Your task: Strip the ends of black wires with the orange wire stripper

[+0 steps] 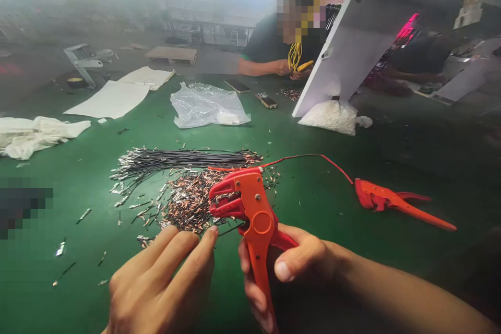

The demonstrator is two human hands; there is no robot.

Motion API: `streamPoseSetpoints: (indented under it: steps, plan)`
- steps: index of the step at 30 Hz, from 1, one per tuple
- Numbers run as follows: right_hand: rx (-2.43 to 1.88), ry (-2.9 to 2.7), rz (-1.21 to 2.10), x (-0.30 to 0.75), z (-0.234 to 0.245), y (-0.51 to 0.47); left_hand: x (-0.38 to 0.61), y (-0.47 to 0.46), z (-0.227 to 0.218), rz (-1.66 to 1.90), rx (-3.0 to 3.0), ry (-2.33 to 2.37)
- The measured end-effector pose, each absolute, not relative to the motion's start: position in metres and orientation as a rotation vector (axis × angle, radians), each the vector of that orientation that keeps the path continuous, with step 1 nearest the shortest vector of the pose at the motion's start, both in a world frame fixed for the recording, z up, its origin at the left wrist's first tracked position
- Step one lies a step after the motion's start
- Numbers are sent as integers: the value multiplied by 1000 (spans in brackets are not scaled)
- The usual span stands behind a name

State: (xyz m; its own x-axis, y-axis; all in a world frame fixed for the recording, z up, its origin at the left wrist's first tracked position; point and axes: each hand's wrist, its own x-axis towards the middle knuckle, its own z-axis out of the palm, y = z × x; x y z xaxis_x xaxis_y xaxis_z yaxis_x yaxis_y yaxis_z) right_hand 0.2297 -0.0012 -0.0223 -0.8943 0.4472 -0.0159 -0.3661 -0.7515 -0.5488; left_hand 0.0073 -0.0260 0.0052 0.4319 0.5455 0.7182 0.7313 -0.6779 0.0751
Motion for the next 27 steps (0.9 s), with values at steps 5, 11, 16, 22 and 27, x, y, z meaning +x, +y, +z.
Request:
streamPoseSetpoints:
  steps: [5,11,16,22,27]
  plan:
    - [-168,-784,2576,229,-24,-1,4,-29,0,-1056,-2486,-1143]
    - [-188,-780,2597,229,-25,-2,3,-30,1,-1071,-2546,-1114]
    - [-204,-733,2624,230,-26,-5,6,-29,2,-1063,-2541,-1094]
    - [-153,-749,2615,232,-27,-2,6,-29,2,-1028,-2550,-1097]
    - [-144,-756,2614,232,-25,-1,1,-30,5,-1040,-2578,-1098]
